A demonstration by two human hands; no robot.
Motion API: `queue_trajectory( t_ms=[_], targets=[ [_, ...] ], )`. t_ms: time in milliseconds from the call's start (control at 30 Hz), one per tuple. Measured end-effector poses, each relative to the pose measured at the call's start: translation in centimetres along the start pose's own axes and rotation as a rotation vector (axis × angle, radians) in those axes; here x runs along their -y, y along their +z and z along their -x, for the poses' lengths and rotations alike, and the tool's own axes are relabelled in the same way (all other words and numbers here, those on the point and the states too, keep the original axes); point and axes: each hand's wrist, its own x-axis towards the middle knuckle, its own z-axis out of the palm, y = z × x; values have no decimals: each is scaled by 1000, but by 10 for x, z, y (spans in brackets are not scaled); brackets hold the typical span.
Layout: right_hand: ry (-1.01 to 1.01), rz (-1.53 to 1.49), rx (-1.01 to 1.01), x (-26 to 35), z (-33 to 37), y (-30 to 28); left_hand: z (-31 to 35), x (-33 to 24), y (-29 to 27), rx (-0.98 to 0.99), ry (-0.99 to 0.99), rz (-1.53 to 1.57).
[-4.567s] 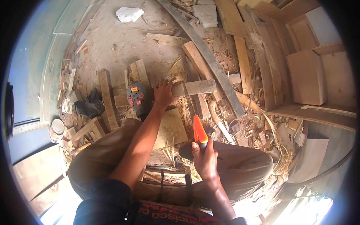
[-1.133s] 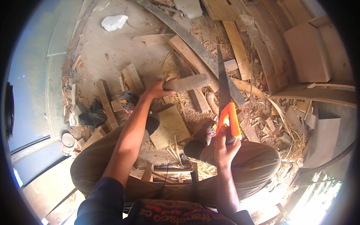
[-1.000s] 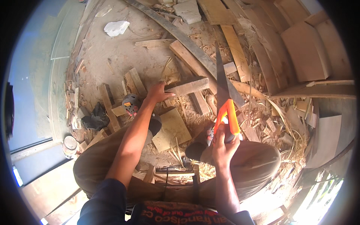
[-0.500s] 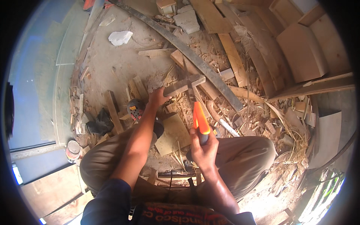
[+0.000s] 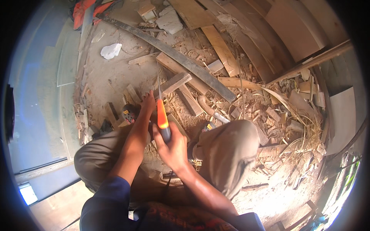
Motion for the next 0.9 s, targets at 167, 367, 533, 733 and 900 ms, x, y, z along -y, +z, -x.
queue_trajectory(
  t_ms=[167, 367, 533, 733, 900],
  targets=[
    [-213, 43, -128, 6, -24, -24, 17, -35, -6, 30, -84, -132],
    [-334, 244, -417, 0, -56, -63, 7, 13, -7, -44, 70, -50],
    [-483, 660, -638, -116, -123, -97, 17, -2, -14, -25, 36, -5],
    [-265, 1295, -583, -224, -153, -119, 29, -1, -35, -28, -4, 107],
    [-265, 1464, -510, -239, -166, -101, 37, 7, -36, -106, 42, 29]
  ],
)
